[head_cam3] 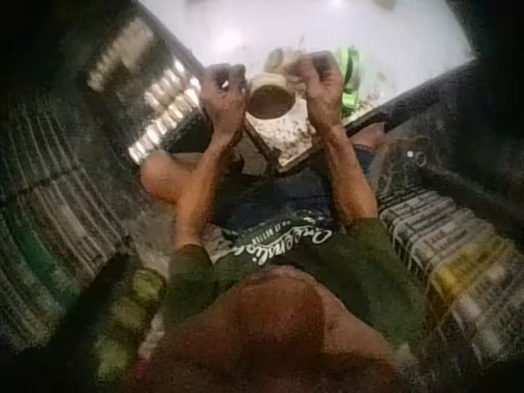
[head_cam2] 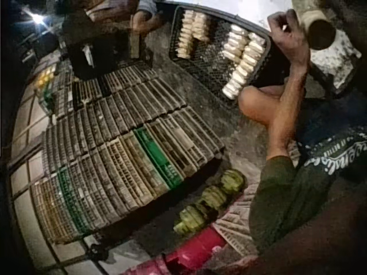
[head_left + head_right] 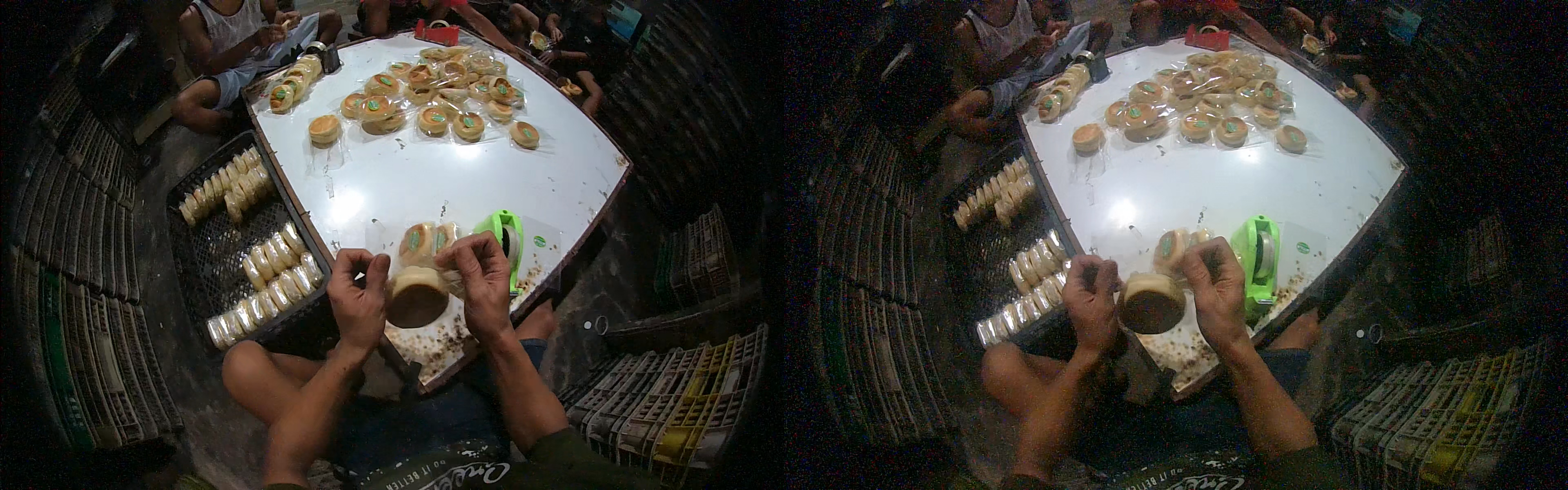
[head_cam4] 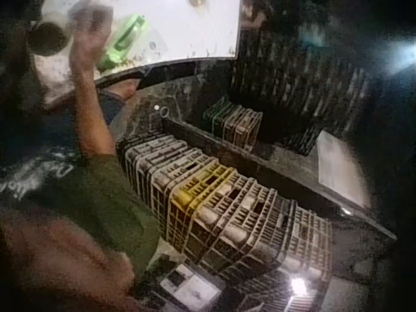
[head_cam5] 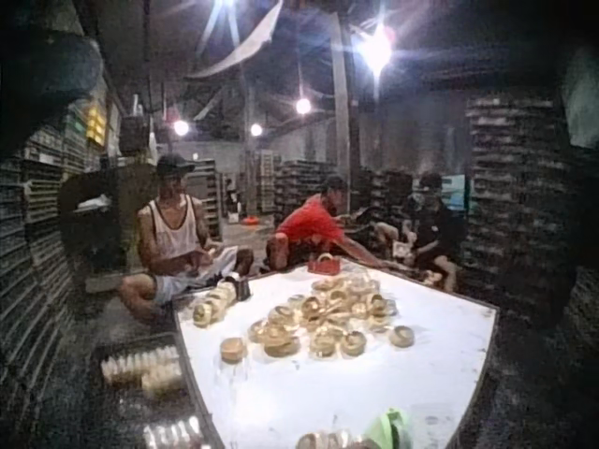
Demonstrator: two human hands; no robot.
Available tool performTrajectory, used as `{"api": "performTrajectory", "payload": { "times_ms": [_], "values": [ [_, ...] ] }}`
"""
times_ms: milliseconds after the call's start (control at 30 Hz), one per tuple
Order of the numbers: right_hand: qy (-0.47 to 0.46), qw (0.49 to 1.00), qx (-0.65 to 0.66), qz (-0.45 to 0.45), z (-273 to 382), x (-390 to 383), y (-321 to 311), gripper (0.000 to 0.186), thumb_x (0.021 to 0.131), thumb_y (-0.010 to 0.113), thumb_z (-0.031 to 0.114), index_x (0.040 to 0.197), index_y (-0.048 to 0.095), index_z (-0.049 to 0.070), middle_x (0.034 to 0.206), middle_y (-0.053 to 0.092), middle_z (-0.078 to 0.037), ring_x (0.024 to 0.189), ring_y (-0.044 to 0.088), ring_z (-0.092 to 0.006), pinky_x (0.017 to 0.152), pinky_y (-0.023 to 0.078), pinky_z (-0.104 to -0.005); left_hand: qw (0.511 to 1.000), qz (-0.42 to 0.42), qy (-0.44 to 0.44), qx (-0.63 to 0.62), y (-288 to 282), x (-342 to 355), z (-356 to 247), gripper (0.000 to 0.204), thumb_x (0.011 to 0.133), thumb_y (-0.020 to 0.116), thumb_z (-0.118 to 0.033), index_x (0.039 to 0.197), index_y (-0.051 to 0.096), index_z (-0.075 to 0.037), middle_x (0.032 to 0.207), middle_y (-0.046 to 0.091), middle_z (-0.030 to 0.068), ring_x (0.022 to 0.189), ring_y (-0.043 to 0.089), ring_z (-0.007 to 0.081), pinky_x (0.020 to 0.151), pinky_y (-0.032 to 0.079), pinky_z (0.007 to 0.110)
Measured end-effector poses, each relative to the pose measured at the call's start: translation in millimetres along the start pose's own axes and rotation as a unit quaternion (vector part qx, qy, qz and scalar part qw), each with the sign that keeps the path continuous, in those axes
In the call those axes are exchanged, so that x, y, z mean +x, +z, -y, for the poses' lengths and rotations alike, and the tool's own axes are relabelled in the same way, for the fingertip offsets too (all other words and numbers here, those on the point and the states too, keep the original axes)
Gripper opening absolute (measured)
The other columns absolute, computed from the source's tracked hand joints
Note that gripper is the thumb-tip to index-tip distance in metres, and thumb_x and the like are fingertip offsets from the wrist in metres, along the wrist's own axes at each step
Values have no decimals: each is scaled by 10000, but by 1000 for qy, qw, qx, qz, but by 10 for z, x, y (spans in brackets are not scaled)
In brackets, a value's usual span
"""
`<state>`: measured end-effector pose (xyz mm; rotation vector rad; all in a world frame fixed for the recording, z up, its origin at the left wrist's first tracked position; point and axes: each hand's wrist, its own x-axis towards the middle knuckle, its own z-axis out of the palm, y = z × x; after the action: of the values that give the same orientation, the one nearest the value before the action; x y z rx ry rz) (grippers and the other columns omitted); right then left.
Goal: The person sits on the floor and wraps small round buns in clear plastic bags using a handheld green tape dispenser. They place the wrapped buns into a black crate next to them.
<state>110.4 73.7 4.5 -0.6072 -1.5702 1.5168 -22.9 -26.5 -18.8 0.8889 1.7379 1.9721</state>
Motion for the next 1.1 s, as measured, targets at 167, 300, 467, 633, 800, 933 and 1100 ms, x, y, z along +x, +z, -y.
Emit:
{"api": "performTrajectory", "payload": {
  "times_ms": [167,300,467,633,800,933,1100],
  "values": [
    [71,975,206,-30,192,-125,156,140,1036,430,199,1073,407,66,970,650,-141,953,652,-235,897,521,-342,986,-71,111,100,234,-60,4,323,956,587,-180,1171,458,24,1004,536,100,939,527,193,830,453,343],
    [73,978,197,2,137,-133,39,190,1024,465,225,1061,441,40,1154,618,-188,1095,607,-267,935,497,-354,992,28,111,47,334,-233,-381,396,941,609,-133,1260,440,28,1177,549,146,1102,526,190,942,441,344],
    [-147,968,-180,-100,185,-248,337,324,990,538,206,1237,465,9,1291,546,-228,1148,568,-260,936,482,-363,975,57,-147,-159,97,-19,-359,180,915,665,-151,957,646,22,855,672,39,801,605,92,748,501,269],
    [-76,971,-209,92,-12,-225,524,384,982,541,173,1305,495,-29,1281,570,-167,1074,596,-321,891,479,-398,989,-48,121,64,-100,-7,-344,170,916,655,-174,951,625,-10,904,632,89,881,598,156,802,488,312],
    [-213,925,-301,91,42,-107,561,203,900,606,37,1100,586,10,1020,616,-121,931,629,-251,817,496,-352,991,99,66,-57,-368,137,-264,128,921,639,-151,968,622,-33,924,599,107,925,582,190,910,432,366],
    [-175,944,-233,158,42,17,527,323,812,635,-104,1101,558,17,999,569,-92,881,585,-172,788,483,-295,997,-27,48,-45,-266,77,-177,481,861,669,-35,1283,443,12,803,601,26,796,574,98,850,454,268],
    [-176,950,-242,87,-75,-126,444,274,751,644,-90,993,642,38,975,633,-114,868,629,-265,799,504,-348,999,1,1,-38,-252,-17,-320,622,840,687,-44,1356,349,34,844,632,52,824,615,120,797,492,271]
  ]
}}
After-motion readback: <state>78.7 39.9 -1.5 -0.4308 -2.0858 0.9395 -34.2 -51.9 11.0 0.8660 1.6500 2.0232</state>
